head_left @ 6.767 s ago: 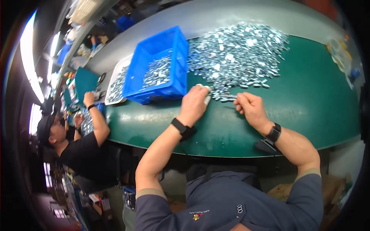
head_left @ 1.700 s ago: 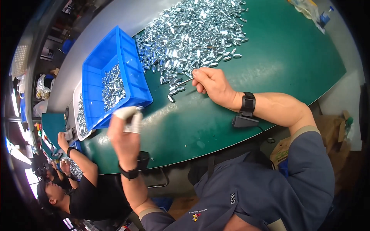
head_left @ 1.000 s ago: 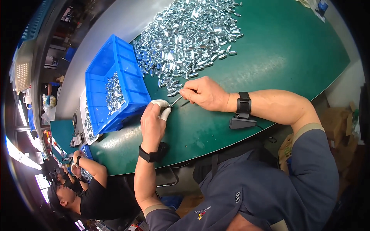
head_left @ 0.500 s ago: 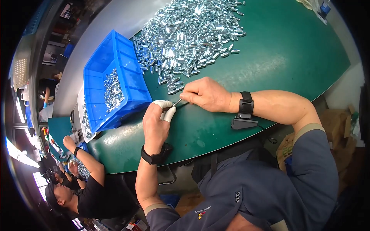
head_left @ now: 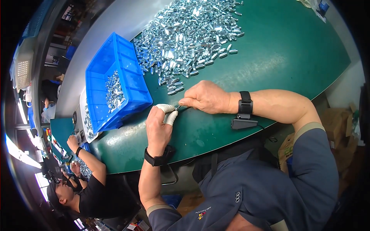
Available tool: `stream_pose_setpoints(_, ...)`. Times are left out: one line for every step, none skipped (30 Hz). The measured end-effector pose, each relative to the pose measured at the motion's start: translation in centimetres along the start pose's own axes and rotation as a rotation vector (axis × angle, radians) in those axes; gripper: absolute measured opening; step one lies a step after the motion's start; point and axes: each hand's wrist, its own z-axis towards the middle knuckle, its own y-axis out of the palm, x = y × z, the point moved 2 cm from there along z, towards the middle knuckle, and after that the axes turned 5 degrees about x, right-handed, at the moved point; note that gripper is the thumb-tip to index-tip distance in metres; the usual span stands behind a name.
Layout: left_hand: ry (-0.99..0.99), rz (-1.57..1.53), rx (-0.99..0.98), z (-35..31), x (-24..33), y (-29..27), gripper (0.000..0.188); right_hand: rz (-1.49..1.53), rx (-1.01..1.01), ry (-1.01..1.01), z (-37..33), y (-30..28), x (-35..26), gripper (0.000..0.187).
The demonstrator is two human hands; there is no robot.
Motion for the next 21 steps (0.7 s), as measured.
stream_pose_setpoints(0.003,0.000,-0.003,0.0,0.0,0.0,0.018,-0.001,0.001,-0.002,0.0,0.2,0.0,0.032)
stream_pose_setpoints(0.006,0.001,-0.006,0.0,0.1,0.0,0.017,0.006,0.007,-0.024,-0.1,0.5,0.0,0.032)
stream_pose_setpoints(0.008,0.002,-0.005,0.0,0.4,0.1,0.017,0.012,0.014,-0.045,-0.2,0.8,-0.1,0.033)
stream_pose_setpoints(0.025,0.004,0.002,0.1,0.7,0.2,0.018,0.019,0.021,-0.067,-0.2,1.0,-0.1,0.034)
stream_pose_setpoints(0.042,0.006,0.010,0.3,1.1,0.4,0.018,0.019,0.022,-0.069,-0.2,1.1,0.0,0.034)
stream_pose_setpoints(0.059,0.009,0.017,0.3,1.4,0.3,0.018,0.042,0.014,-0.060,-0.2,1.2,0.1,0.034)
stream_pose_setpoints(0.063,0.009,0.017,0.5,1.6,0.2,0.018,0.063,0.007,-0.049,-0.1,1.0,-0.1,0.033)
stream_pose_setpoints(0.069,0.018,0.022,0.5,1.8,0.0,0.018,0.085,-0.001,-0.040,0.0,0.8,-0.3,0.033)
stream_pose_setpoints(0.073,0.029,0.026,0.5,2.0,-0.3,0.018,0.085,0.003,-0.042,0.0,0.5,-0.5,0.033)
stream_pose_setpoints(0.078,0.040,0.031,0.5,2.2,-0.7,0.019,0.146,0.046,-0.004,0.0,0.2,-0.7,0.033)
stream_pose_setpoints(0.079,0.045,0.031,0.6,2.5,-1.4,0.019,0.208,0.088,0.034,-0.1,-0.1,-0.9,0.034)
stream_pose_setpoints(0.113,0.107,0.060,1.0,2.8,-2.3,0.019,0.267,0.135,0.074,-0.1,-0.5,-1.0,0.034)
stream_pose_setpoints(0.147,0.168,0.089,1.3,3.2,-3.4,0.018,0.269,0.141,0.073,-0.1,-0.7,-0.9,0.034)
stream_pose_setpoints(0.183,0.228,0.119,1.7,3.3,-4.5,0.018,0.334,0.191,0.148,0.1,-1.1,-0.4,0.036)
stream_pose_setpoints(0.155,0.258,0.170,1.7,3.0,-6.1,0.018,0.406,0.238,0.223,0.3,-1.3,0.0,0.038)
stream_pose_setpoints(0.127,0.288,0.221,2.0,2.5,-7.7,0.017,0.477,0.284,0.298,0.4,-1.5,0.3,0.039)
stream_pose_setpoints(0.102,0.352,0.292,2.4,1.8,-9.4,0.019,0.484,0.283,0.299,0.5,-1.4,0.3,0.039)
stream_pose_setpoints(0.077,0.415,0.362,3.0,1.3,-10.7,0.022,0.475,0.300,0.312,0.5,-1.6,0.3,0.040)
stream_pose_setpoints(0.079,0.416,0.359,3.8,1.1,-11.2,0.022,0.463,0.319,0.324,0.3,-2.0,0.3,0.041)
stream_pose_setpoints(0.125,0.588,0.411,4.7,1.3,-11.9,0.024,0.455,0.332,0.330,0.4,-2.2,0.1,0.042)
stream_pose_setpoints(0.172,0.758,0.461,5.5,1.4,-12.0,0.027,0.459,0.332,0.325,0.5,-2.1,0.1,0.042)
